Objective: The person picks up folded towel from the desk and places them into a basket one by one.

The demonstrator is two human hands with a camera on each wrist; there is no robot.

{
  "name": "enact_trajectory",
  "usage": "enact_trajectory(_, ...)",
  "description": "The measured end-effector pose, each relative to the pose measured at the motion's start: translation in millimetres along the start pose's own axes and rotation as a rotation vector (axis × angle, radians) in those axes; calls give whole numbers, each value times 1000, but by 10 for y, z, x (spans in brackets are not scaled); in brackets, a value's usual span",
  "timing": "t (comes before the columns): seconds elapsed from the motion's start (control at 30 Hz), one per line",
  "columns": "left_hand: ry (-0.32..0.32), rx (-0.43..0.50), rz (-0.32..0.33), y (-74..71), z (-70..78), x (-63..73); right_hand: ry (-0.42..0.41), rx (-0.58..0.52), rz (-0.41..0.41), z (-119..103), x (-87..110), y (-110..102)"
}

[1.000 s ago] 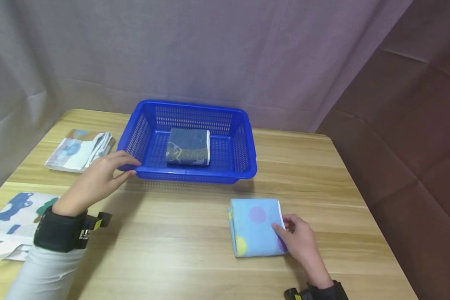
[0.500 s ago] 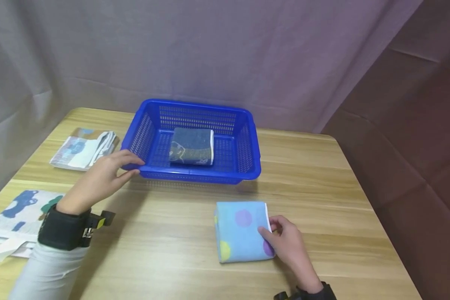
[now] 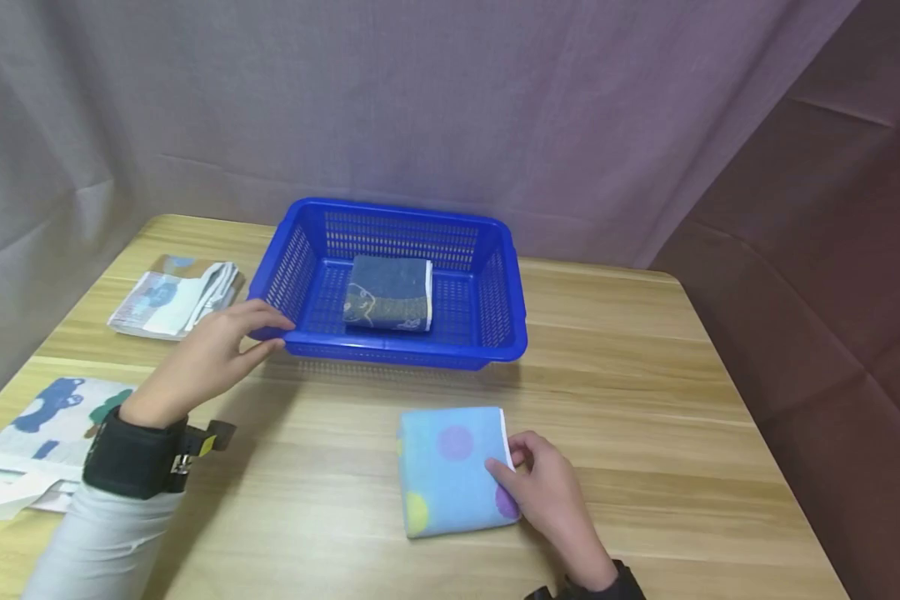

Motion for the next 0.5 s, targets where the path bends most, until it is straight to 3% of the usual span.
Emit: enact_trajectory(0.5,-10,-3,-5,11,-9,5,-30,-33,-42,-182,69,233)
Point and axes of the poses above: each hand's wrist, its own x-axis away from the middle knuckle, its own y-axis out of the palm, z = x × y, the point moved 2 cm from there along -x, towards the middle knuckle, and after that the axes turned 9 degrees about -x, right-handed, at the moved point
